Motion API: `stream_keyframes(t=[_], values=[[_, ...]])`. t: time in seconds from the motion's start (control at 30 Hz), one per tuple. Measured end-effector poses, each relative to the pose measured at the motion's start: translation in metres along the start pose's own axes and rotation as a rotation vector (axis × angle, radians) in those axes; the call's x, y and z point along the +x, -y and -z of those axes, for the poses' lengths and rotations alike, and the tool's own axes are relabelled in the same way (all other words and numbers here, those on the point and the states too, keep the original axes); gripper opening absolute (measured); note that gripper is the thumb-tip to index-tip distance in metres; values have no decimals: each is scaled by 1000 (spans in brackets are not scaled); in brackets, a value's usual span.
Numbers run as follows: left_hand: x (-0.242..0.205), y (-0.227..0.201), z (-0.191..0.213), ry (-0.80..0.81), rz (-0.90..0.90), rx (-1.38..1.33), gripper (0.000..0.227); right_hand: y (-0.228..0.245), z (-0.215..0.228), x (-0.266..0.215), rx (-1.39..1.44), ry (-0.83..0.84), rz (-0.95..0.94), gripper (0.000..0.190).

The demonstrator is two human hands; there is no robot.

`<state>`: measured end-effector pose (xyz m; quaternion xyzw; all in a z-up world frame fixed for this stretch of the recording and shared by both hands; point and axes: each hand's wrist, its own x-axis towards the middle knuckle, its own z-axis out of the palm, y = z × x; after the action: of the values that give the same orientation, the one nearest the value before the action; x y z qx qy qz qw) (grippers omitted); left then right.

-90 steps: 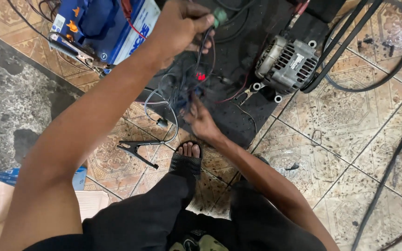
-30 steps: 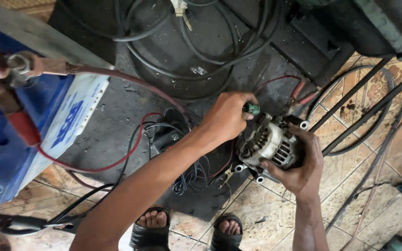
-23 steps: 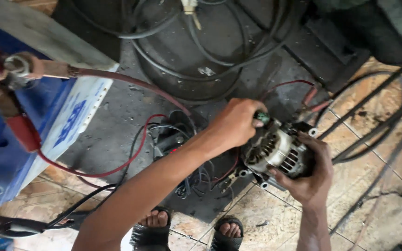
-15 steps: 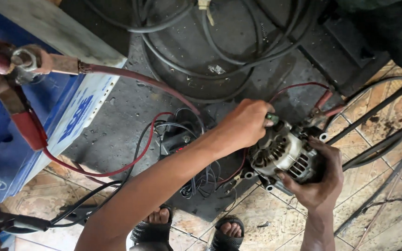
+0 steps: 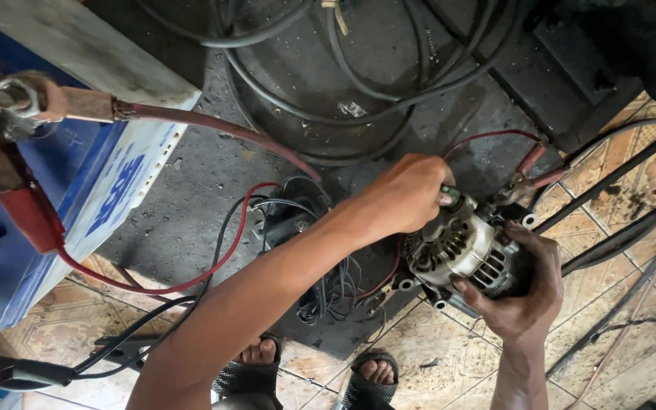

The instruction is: The person unpacks a car alternator from a black plastic bag and places it on a workbench. They then connect wires from a battery and a multimeter to the alternator terminals to test its electrical output.

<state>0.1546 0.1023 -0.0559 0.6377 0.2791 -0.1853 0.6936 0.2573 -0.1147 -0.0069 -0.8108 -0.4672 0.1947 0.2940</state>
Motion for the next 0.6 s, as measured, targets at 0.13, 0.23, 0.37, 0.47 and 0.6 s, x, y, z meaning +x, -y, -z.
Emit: stream_keyframes(t=[0.13, 0.23, 0.37, 0.47, 0.6], values=[[9, -6, 6, 90, 35, 192, 11, 1, 0, 0, -1, -3, -12, 82], [12, -13, 9, 129, 74, 191, 24, -4, 0, 0, 13, 1, 7, 83], [4, -21, 16, 142, 168, 93, 27, -4, 2, 0, 20, 13, -11, 84], [23, 1, 6, 99, 49, 166, 31, -8, 0, 1, 22, 11, 14, 82], [28, 19, 2, -42, -168, 228, 36, -27, -7, -3, 163, -96, 102, 87]])
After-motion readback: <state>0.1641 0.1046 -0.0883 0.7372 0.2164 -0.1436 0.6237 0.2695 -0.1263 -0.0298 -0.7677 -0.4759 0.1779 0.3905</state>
